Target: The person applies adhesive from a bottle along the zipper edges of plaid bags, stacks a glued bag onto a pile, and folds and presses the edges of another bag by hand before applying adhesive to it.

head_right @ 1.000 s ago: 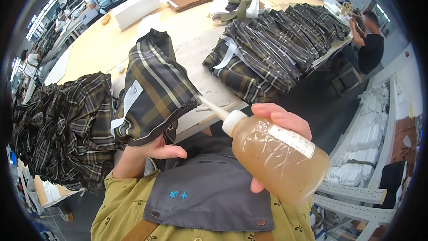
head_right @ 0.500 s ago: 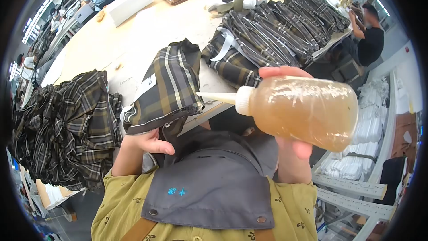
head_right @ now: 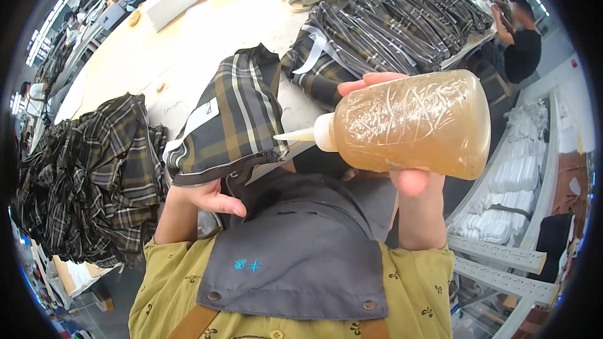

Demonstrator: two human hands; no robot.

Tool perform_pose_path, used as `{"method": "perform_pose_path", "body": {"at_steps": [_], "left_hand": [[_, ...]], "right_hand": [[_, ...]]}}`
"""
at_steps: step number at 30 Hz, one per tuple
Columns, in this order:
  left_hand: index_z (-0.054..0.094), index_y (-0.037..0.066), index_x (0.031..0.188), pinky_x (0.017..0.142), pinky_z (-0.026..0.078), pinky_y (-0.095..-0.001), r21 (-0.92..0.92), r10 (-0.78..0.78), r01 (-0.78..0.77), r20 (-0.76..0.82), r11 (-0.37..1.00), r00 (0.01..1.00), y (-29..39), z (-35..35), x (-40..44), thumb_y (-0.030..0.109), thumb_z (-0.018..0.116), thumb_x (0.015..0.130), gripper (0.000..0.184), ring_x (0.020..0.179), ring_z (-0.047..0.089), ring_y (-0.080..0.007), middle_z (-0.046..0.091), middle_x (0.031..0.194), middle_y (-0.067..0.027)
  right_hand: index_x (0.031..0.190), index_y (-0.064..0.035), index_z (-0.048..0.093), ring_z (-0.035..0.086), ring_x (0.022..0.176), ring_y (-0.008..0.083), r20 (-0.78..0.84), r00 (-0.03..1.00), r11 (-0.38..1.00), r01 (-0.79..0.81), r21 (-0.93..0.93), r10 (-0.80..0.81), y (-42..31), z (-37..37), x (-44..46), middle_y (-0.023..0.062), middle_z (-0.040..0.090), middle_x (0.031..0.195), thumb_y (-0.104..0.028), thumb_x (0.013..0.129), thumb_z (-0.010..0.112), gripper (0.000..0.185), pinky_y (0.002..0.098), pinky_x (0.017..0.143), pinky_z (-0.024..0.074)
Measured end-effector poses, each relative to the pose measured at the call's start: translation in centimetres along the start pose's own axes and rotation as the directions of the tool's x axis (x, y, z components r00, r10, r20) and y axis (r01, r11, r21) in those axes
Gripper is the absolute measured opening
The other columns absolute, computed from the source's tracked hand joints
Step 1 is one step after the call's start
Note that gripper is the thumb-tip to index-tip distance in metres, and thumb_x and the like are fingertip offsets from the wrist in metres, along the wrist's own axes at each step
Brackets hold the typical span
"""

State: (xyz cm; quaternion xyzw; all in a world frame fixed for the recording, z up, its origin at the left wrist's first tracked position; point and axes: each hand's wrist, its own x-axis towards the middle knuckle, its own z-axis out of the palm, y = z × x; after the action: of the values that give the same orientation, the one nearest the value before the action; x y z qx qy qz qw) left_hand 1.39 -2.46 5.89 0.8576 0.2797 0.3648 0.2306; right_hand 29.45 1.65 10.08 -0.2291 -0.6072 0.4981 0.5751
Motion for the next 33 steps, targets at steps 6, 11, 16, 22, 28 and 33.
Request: {"method": "perform_pose_path", "body": {"at_steps": [6,11,16,22,28,33], "left_hand": [[0.061,0.005,0.094,0.076,0.044,-0.0320,-0.047,0.006,-0.007,-0.019,0.999,1.000,-0.3,0.3,-0.1,0.047,0.075,0.067,0.052,0.086,0.056,-0.0264,0.059,0.095,-0.0098],[0.061,0.005,0.096,0.079,0.042,-0.0316,-0.042,-0.056,0.057,0.014,0.998,0.998,-0.6,0.1,-0.7,0.047,0.076,0.066,0.053,0.090,0.054,-0.0263,0.058,0.099,-0.0106],[0.007,-0.006,0.140,0.108,0.019,-0.0354,-0.626,-0.418,0.322,-0.007,0.711,0.909,-1.0,-0.1,-2.2,0.049,0.068,0.074,0.105,0.131,0.026,-0.0238,0.029,0.141,-0.0172],[0.044,0.000,0.123,0.091,0.046,-0.0367,-0.951,-0.621,-0.001,-0.202,0.308,0.758,-1.2,-5.5,0.3,0.055,0.031,0.092,0.064,0.106,0.056,-0.0247,0.055,0.118,-0.0165],[0.048,0.002,0.109,0.075,0.052,-0.0344,-0.921,-0.829,0.278,-0.078,0.272,0.554,-11.2,-9.0,4.2,0.052,0.053,0.086,0.056,0.080,0.062,-0.0179,0.060,0.086,-0.0074],[0.031,0.001,0.135,0.102,0.030,-0.0403,-0.802,-0.932,0.538,-0.065,0.262,0.357,-20.2,-8.3,4.4,0.062,0.054,0.079,0.086,0.118,0.045,-0.0237,0.045,0.130,-0.0155]], "right_hand": [[0.120,0.0087,0.042,0.056,0.103,0.0331,0.000,1.000,1.000,-0.005,0.026,0.005,0.3,-0.6,-0.5,0.0195,0.051,0.112,-0.066,0.051,0.074,0.107,0.0411,0.081,0.0520],[0.120,0.0093,0.043,0.057,0.102,0.0333,0.225,0.961,0.973,0.117,0.198,-0.161,1.4,-2.1,-0.3,0.0201,0.052,0.113,-0.067,0.050,0.074,0.108,0.0399,0.080,0.0525],[0.122,0.0058,0.042,0.059,0.099,0.0321,0.057,0.991,0.941,0.096,0.324,-0.120,2.0,-3.6,-1.2,0.0206,0.052,0.115,-0.073,0.056,0.064,0.105,0.0372,0.076,0.0530],[0.133,0.0030,0.027,0.057,0.065,0.0128,-0.049,0.998,0.846,-0.007,0.534,0.040,1.9,-5.5,-1.8,0.0214,0.040,0.129,-0.062,0.067,0.067,0.101,0.0205,0.051,0.0501],[0.135,0.0056,0.020,0.056,0.058,0.0129,0.021,0.992,0.660,-0.097,0.745,0.122,3.2,-6.4,-1.8,0.0242,0.039,0.131,-0.052,0.067,0.073,0.104,0.0191,0.044,0.0448],[0.133,0.0075,0.022,0.057,0.065,0.0172,0.044,0.995,0.608,-0.091,0.789,0.092,3.5,-6.7,-1.9,0.0270,0.040,0.128,-0.055,0.067,0.072,0.104,0.0198,0.046,0.0453]]}}
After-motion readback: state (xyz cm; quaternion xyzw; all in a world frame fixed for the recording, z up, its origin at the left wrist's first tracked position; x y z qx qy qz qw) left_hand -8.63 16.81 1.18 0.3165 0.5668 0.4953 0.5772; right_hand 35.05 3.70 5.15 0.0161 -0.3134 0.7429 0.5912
